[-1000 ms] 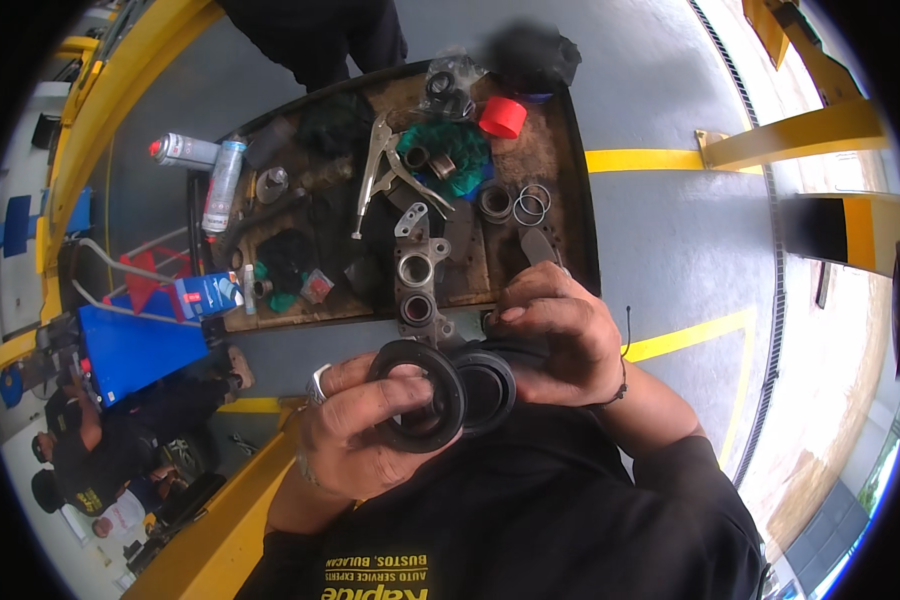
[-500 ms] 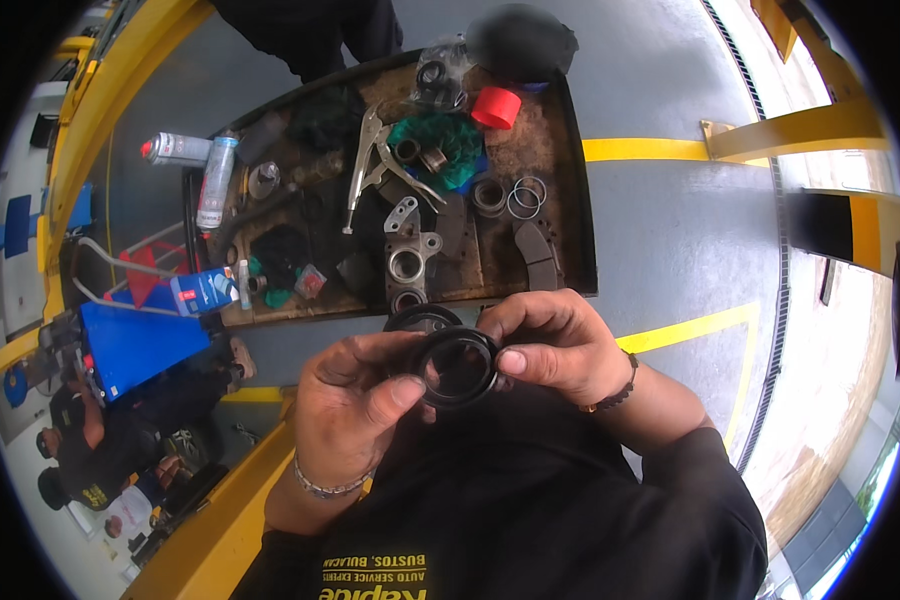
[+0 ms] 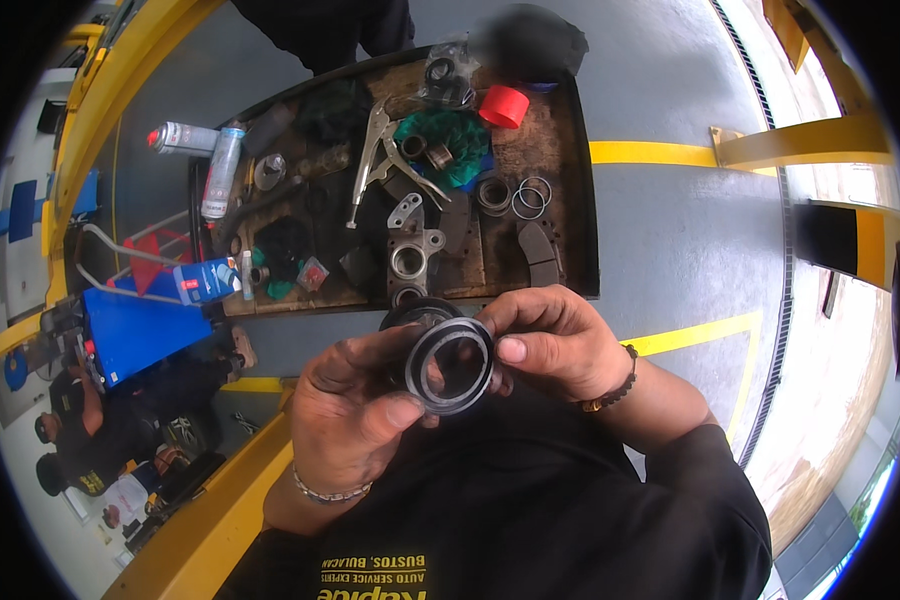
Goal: The person replaces internal seals in a brake caliper by hand. The person removes a rubber ring from the caliper housing, picks up new seals from a workbench, and presses a new rubber seal into the caliper cylinder.
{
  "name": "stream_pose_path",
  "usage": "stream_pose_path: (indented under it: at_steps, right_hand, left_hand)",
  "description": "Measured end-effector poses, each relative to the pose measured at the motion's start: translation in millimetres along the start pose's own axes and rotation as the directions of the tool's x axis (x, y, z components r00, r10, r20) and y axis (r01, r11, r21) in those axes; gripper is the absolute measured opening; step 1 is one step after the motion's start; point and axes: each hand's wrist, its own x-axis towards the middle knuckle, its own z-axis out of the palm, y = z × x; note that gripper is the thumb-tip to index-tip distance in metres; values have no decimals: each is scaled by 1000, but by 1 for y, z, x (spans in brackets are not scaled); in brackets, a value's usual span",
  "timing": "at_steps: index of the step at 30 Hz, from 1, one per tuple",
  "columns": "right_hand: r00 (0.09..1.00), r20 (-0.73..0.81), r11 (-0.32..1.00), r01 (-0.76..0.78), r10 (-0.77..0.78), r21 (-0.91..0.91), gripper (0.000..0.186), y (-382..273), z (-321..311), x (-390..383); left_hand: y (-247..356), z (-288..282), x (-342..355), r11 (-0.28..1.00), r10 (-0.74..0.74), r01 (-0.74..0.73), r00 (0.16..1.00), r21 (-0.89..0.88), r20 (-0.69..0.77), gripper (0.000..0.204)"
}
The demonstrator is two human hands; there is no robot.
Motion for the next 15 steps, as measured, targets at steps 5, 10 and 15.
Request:
stream_pose_path:
  at_steps: [5, 10, 15]
  right_hand:
    - [999, 2, 999, -35, 35, 28, 29, 4, 1, 0]
    - [999, 44, 991, -9, 4, 136, 28, 13, -5, -1]
    - [990, -131, 999, 39, -44, -38, 19, 18, -43, 2]
  left_hand:
    - [-1, 7, 4, 996, 82, -83, 996, 45, 30, 49]
    - [-8, -3, 4, 982, 121, -121, 993, 147, 6, 47]
    - [-15, -21, 13, 949, 216, -143, 944, 282, -250, 42]
